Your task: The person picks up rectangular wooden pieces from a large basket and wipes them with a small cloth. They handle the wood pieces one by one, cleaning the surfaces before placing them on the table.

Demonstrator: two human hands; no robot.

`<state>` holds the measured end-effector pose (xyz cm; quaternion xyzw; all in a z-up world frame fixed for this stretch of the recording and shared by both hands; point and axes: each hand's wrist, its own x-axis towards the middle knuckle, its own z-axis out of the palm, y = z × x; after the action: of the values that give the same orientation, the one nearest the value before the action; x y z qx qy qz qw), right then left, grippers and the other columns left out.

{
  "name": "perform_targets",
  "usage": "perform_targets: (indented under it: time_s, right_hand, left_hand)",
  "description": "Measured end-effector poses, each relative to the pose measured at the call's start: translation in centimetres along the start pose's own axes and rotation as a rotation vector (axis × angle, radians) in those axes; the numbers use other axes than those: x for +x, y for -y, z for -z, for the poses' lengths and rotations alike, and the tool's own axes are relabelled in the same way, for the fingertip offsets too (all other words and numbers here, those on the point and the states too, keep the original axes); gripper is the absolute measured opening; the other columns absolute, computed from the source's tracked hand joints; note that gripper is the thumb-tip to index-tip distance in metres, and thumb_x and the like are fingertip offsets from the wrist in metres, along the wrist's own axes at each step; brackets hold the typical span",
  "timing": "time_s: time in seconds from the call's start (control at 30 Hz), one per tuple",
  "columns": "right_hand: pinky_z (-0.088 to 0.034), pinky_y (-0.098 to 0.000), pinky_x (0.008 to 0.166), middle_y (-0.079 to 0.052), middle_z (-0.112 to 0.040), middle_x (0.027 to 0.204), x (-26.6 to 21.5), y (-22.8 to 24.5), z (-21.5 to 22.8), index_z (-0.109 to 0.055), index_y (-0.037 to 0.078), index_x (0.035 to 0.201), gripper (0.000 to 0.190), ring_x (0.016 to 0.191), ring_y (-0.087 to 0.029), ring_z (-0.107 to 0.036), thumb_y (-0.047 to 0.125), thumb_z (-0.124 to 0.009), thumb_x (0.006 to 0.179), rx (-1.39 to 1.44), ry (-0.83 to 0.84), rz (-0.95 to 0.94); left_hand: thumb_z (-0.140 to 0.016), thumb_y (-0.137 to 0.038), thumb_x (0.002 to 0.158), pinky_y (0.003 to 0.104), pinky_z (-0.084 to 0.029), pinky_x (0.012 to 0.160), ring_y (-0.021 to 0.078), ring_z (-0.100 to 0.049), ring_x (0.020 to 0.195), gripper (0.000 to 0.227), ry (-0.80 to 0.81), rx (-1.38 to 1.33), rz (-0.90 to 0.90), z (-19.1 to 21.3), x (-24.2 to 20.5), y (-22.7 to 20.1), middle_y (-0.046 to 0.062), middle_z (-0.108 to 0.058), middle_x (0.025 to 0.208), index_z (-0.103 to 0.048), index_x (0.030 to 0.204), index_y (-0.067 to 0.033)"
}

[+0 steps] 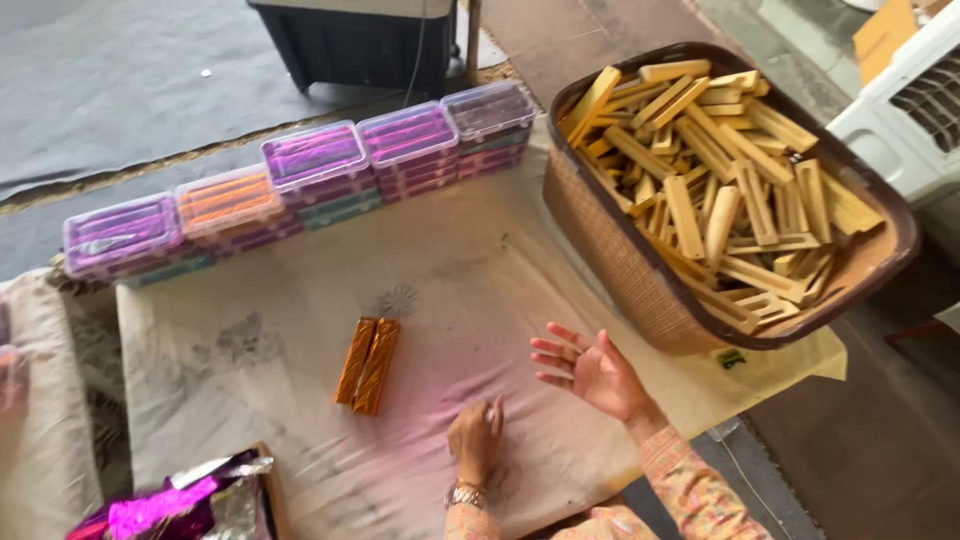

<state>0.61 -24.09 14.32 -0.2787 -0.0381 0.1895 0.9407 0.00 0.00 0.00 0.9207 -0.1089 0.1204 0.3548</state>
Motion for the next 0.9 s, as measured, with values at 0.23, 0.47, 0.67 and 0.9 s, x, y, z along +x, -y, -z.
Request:
perform_targets:
  time_s: [0.23,0.47,0.67,0.9]
  right_hand:
    - [-0.046,-0.0521,0.116,-0.020,-0.062,0.140,-0.5,17.6,-1.8,-0.054,0.005,0.144,0.065,0.127,-0.034,-0.062,0.053,-0.062,0.101,-0.640,0.022,0.326]
    - [-0.057,-0.0364,0.097,-0.013,-0.070,0.127,4.5,29.8,10.1,-0.059,0.006,0.140,0.064,0.112,-0.023,-0.068,0.054,-0.062,0.098,-1.382,-0.645,0.108]
    - [-0.060,-0.0411,0.080,-0.016,-0.068,0.117,5.2,26.3,15.7,-0.048,0.013,0.152,0.068,0.093,-0.028,-0.069,0.037,-0.073,0.094,-2.121,-0.891,-0.004]
    - [-0.063,-0.0414,0.061,-0.014,-0.067,0.122,1.3,31.5,16.4,-0.045,0.013,0.157,0.056,0.079,-0.026,-0.069,0.023,-0.066,0.106,-1.789,-1.268,0.528]
  left_hand:
    - [-0.067,-0.023,0.091,0.043,-0.051,0.057,0.0308,-0.063,0.063,0.026,-0.009,0.026,-0.018,-0.6,-0.1,0.2,0.009,-0.065,0.068,-0.064,0.069,-0.0096]
    - [-0.065,-0.019,0.091,0.040,-0.053,0.057,0.0291,-0.065,0.063,0.018,-0.029,0.059,-0.019,-0.7,0.4,-1.3,0.008,-0.068,0.073,-0.068,0.076,-0.0096]
    - [-0.066,-0.020,0.088,0.042,-0.051,0.058,0.0298,-0.063,0.065,0.018,-0.066,0.149,-0.087,-1.8,-0.2,-0.3,0.008,-0.066,0.071,-0.065,0.073,-0.0102]
    - [-0.066,-0.022,0.089,0.042,-0.050,0.057,0.0295,-0.062,0.064,0.023,-0.025,0.243,-0.012,-2.3,-0.1,-1.0,0.008,-0.063,0.066,-0.063,0.069,-0.0100]
